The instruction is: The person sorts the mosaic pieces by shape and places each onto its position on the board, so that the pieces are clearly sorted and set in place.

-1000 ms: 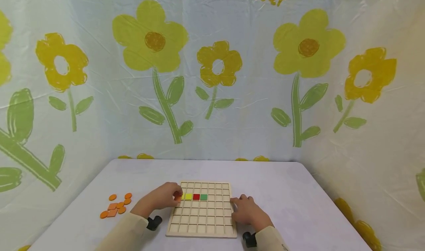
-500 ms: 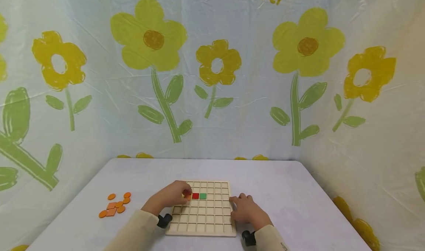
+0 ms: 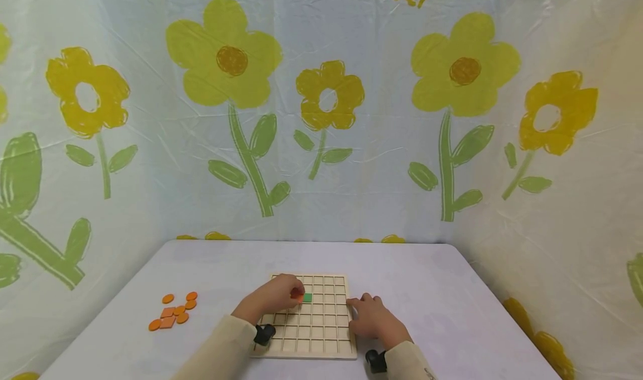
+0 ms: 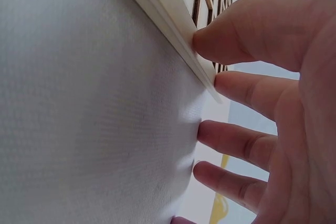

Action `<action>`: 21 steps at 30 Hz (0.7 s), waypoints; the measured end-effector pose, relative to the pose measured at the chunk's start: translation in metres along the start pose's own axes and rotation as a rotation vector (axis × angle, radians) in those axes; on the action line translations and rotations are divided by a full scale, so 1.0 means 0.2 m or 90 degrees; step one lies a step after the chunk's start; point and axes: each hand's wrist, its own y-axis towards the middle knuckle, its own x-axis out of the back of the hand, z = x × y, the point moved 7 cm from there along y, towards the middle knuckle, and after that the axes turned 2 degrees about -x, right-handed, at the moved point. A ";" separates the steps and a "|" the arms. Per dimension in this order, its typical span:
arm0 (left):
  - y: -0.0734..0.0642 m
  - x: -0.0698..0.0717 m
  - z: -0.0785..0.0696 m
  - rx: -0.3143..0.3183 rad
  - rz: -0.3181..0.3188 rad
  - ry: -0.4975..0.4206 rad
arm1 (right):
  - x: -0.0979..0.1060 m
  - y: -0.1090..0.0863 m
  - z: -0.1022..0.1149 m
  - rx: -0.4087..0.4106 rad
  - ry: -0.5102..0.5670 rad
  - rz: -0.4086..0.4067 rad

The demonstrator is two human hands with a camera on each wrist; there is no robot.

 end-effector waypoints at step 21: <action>0.15 -0.10 -0.12 -0.026 -0.010 0.080 | 0.00 -0.01 0.01 -0.010 0.003 0.010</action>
